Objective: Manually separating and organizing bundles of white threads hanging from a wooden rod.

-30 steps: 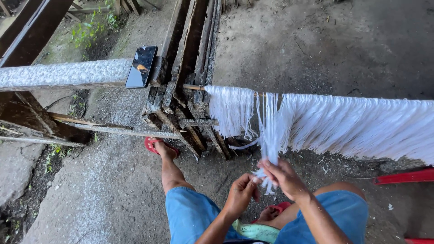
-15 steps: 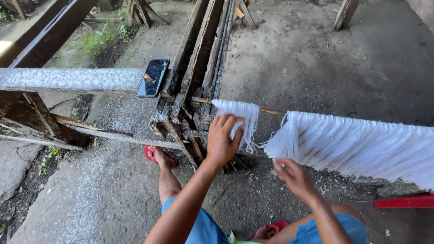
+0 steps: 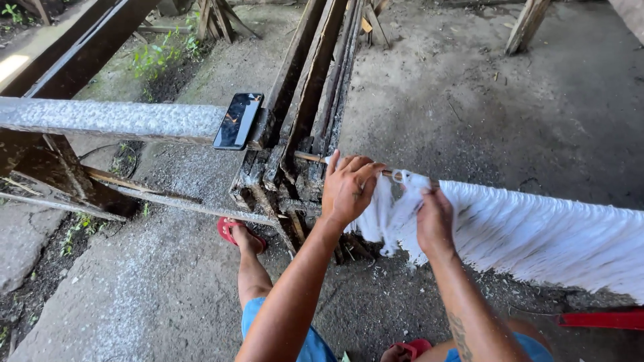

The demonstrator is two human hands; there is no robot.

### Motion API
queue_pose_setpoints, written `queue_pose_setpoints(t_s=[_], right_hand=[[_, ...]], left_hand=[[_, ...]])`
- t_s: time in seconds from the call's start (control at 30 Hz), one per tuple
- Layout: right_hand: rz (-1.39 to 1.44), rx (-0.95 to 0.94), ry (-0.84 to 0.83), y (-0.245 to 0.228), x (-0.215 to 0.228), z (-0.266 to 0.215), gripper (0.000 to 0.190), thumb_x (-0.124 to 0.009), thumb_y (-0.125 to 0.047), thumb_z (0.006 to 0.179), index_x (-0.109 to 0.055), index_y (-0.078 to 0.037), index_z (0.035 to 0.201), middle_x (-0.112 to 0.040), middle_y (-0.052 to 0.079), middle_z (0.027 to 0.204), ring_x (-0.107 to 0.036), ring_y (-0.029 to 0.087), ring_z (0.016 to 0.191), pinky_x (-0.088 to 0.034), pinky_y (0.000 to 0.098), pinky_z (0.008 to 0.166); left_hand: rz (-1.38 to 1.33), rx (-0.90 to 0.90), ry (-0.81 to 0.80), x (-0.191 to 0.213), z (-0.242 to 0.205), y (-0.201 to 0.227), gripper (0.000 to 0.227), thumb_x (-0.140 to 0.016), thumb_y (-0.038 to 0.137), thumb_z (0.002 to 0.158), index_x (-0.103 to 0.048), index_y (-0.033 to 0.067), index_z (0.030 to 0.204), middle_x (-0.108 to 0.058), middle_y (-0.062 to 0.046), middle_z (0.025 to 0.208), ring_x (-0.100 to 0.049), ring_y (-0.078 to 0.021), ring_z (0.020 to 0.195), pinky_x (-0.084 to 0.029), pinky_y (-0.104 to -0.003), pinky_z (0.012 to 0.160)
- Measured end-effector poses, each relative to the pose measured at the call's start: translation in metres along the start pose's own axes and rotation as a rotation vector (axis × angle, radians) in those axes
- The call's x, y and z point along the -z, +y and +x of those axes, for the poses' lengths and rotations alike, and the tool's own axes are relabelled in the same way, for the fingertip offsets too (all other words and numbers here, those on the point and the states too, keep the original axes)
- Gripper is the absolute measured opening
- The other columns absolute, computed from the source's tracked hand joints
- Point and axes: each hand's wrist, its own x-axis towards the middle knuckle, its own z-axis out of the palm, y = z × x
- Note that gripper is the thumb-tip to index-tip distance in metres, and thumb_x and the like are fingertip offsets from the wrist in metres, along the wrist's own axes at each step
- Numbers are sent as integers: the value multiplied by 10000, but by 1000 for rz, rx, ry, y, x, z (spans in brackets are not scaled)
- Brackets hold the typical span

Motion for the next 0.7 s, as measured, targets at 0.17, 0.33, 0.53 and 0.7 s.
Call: queue_pose_setpoints(t_s=[0.17,0.33,0.53,0.7], right_hand=[[63,13,-32,97,80,72,24,-626,-145,988,-617,-129,1004,-663,-3,1010,-627,129,973,-477,349,944],[-271,-39,-156,50,37,35,194,-775,-255,923,-645,-116,964,-744,77,937,-673,140,908,-456,309,831],[-81,-77,-182,38,49,16,210,-634,-269,970,-599,-120,826,-689,142,771,-750,279,878,-481,332,852],[-261,-63,-299,74,65,-21,279,-658,-293,1009,-665,-65,847,-749,186,862,-700,285,972,-451,359,928]], left_hand=[[65,65,-43,-5,3,13,300,-682,454,896,-664,332,1169,-632,51,1033,-598,-202,1164,-217,-579,1242],[232,72,-115,-25,-3,10,434,-733,381,833,-561,273,1217,-535,20,1042,-543,-236,1173,-133,-624,1259],[335,36,-134,-18,-6,16,457,-682,218,837,-473,268,1241,-475,7,1077,-491,-248,1205,-136,-621,1252],[273,129,-166,-12,-9,35,524,-646,262,871,-458,257,1360,-503,-25,1268,-394,-275,1387,-96,-624,1254]])
